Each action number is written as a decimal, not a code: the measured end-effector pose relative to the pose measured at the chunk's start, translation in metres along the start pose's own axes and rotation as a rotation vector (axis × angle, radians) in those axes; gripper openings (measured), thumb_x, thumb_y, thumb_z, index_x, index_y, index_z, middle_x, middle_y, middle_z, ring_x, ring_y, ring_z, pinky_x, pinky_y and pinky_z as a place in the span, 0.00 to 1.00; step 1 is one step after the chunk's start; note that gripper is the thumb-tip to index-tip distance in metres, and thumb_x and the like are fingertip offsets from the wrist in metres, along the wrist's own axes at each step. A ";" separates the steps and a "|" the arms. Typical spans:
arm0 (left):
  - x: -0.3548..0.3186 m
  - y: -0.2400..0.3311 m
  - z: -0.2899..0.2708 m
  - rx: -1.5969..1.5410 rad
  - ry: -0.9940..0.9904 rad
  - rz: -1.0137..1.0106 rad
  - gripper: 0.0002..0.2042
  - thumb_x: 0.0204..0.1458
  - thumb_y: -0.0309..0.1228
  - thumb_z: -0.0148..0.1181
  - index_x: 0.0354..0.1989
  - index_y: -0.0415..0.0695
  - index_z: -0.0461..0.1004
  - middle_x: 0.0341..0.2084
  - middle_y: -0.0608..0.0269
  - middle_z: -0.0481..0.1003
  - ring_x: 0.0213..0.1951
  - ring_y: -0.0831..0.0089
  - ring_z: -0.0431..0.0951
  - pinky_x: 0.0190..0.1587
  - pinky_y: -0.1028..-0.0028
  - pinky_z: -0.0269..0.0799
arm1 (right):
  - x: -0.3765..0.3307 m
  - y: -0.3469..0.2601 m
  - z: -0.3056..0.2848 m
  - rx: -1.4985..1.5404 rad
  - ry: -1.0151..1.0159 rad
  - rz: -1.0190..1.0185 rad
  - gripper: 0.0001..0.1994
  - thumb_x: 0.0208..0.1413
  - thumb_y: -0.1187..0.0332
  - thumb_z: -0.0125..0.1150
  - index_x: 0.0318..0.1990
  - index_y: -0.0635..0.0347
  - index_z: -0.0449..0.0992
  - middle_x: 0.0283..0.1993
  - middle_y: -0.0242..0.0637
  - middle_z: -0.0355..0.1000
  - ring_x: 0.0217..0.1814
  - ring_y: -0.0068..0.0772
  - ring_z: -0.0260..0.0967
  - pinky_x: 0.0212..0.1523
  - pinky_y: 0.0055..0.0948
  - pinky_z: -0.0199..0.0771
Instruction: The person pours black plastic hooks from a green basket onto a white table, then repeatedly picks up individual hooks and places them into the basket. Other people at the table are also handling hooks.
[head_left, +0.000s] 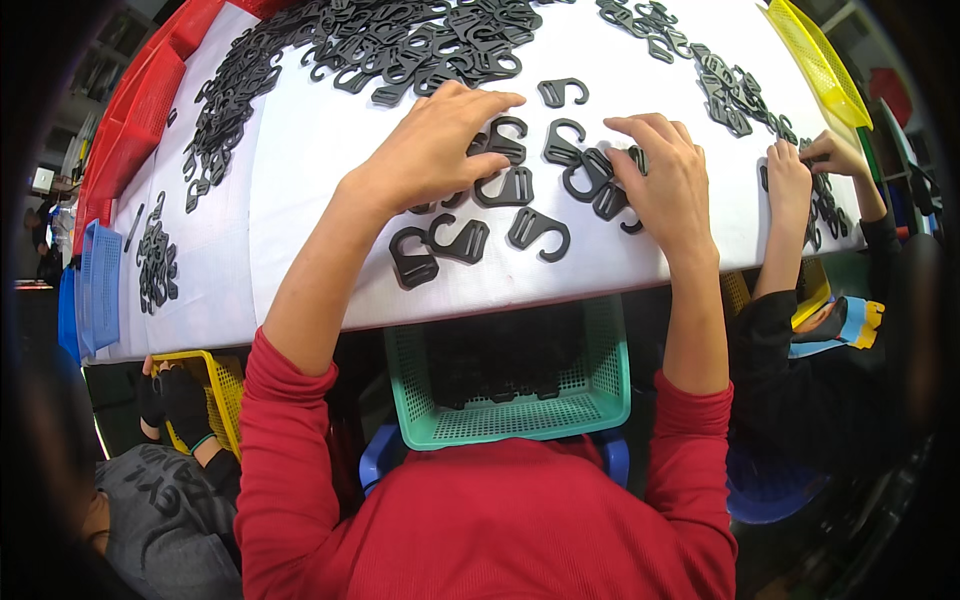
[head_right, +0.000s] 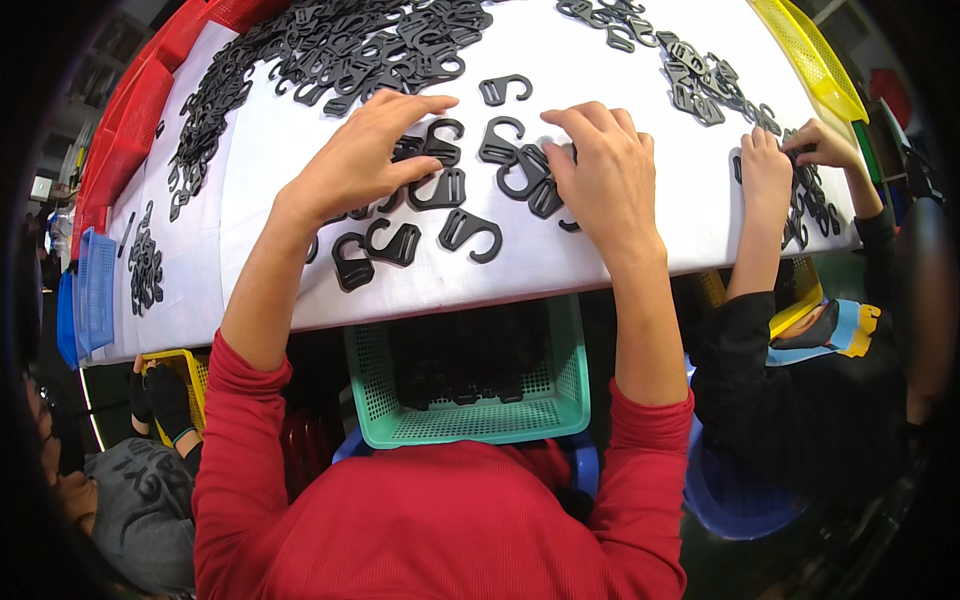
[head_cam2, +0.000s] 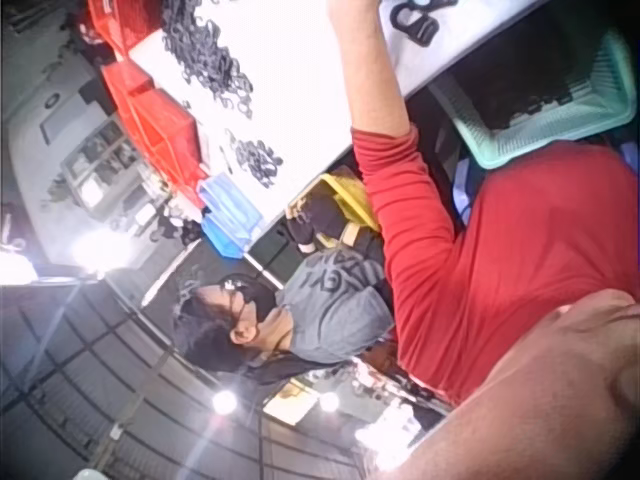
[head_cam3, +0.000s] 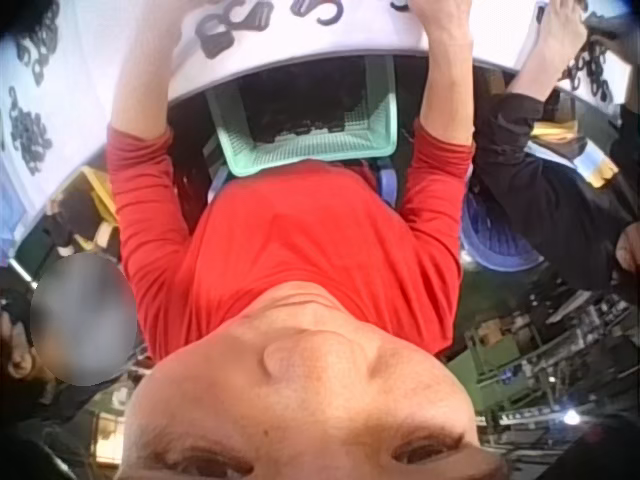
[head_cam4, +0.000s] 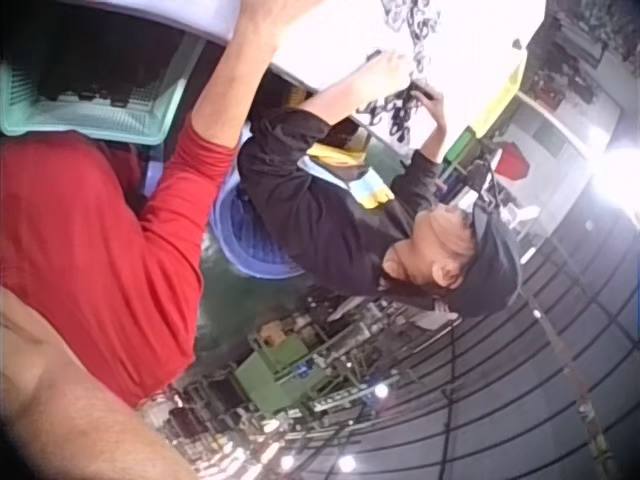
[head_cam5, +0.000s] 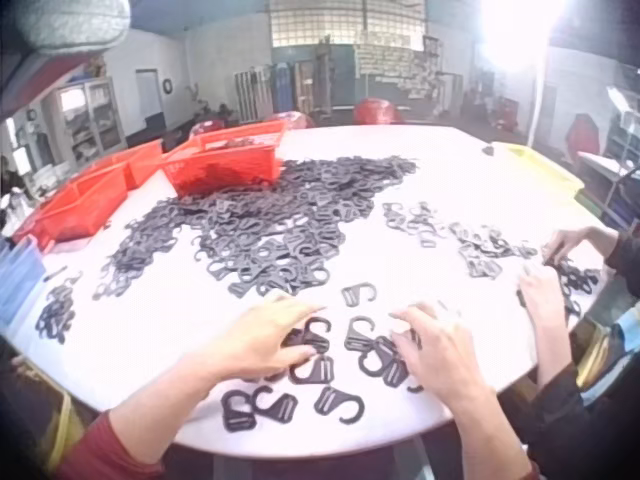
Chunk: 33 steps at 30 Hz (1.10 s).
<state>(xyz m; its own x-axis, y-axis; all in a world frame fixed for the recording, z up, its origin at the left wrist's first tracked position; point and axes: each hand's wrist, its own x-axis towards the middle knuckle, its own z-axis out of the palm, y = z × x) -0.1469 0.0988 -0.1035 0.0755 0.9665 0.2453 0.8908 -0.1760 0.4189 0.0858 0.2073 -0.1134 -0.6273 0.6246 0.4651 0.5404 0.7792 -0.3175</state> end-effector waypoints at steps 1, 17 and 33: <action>-0.004 -0.001 -0.003 -0.026 0.051 -0.007 0.26 0.49 0.33 0.66 0.59 0.46 0.70 0.49 0.57 0.75 0.52 0.62 0.70 0.56 0.66 0.66 | -0.001 -0.001 0.001 0.042 -0.006 -0.027 0.11 0.51 0.68 0.65 0.43 0.51 0.81 0.45 0.32 0.75 0.50 0.36 0.69 0.48 0.39 0.64; -0.038 -0.064 -0.046 -0.154 0.615 -0.416 0.11 0.59 0.33 0.57 0.47 0.50 0.81 0.38 0.68 0.82 0.40 0.81 0.78 0.39 0.79 0.70 | 0.039 -0.022 0.038 -0.047 -0.163 -0.402 0.11 0.58 0.59 0.60 0.45 0.47 0.82 0.59 0.32 0.70 0.65 0.39 0.62 0.66 0.46 0.57; -0.108 -0.080 -0.028 -0.304 0.489 -0.503 0.14 0.62 0.33 0.52 0.51 0.42 0.77 0.47 0.60 0.78 0.52 0.72 0.75 0.57 0.75 0.66 | 0.053 0.039 0.047 0.010 -0.356 -0.051 0.28 0.64 0.38 0.34 0.66 0.32 0.64 0.73 0.26 0.55 0.78 0.32 0.40 0.74 0.54 0.28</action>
<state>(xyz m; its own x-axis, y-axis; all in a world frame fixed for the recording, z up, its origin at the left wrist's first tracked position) -0.2391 0.0035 -0.1387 -0.5768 0.7635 0.2903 0.5972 0.1517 0.7876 0.0473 0.2733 -0.1404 -0.8102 0.5628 0.1640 0.4993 0.8091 -0.3099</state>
